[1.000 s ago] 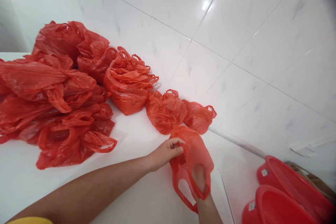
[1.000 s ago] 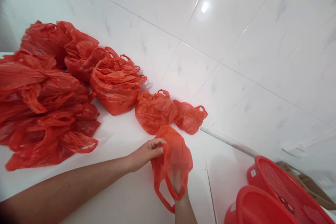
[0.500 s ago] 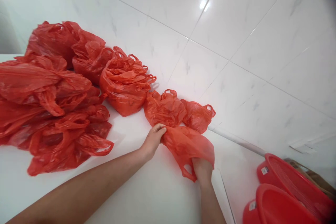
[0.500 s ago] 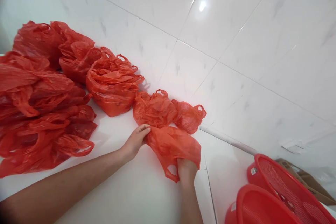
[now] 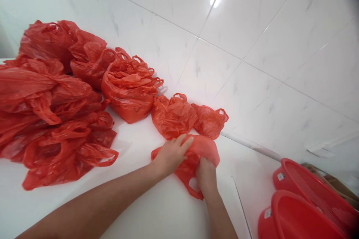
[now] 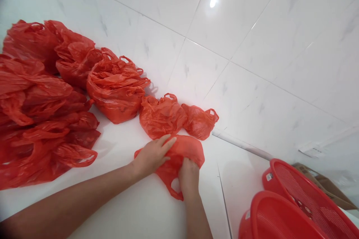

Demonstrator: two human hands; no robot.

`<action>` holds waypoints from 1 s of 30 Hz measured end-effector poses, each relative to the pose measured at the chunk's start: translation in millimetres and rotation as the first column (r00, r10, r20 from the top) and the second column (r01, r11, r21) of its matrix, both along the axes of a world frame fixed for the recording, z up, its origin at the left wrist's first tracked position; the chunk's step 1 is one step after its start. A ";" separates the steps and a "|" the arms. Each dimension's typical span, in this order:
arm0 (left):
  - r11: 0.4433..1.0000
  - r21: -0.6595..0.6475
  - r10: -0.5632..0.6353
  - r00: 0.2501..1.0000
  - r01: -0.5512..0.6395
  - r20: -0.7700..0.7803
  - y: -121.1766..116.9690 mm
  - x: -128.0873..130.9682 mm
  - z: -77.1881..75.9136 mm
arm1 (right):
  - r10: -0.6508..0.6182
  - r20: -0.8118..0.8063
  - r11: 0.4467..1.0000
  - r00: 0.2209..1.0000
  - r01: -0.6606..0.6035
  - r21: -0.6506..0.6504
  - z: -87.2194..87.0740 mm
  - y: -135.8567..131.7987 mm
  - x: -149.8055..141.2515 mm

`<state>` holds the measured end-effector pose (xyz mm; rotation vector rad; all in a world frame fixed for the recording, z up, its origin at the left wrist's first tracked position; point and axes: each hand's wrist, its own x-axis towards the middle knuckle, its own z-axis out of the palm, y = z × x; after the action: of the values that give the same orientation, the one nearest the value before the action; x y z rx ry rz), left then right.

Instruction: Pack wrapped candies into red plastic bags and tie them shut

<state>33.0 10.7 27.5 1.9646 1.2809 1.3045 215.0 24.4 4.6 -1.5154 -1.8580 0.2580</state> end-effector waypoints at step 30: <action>0.838 -0.502 0.237 0.688 0.212 0.686 31.3 -29.7 -20.0 | 0.281 0.130 0.949 0.951 -0.296 0.109 55.2 -90.0 -22.9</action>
<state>3.2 42.1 7.5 0.8595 1.0656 1.3198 192.1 -65.6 59.8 -1.1900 -2.1450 0.1872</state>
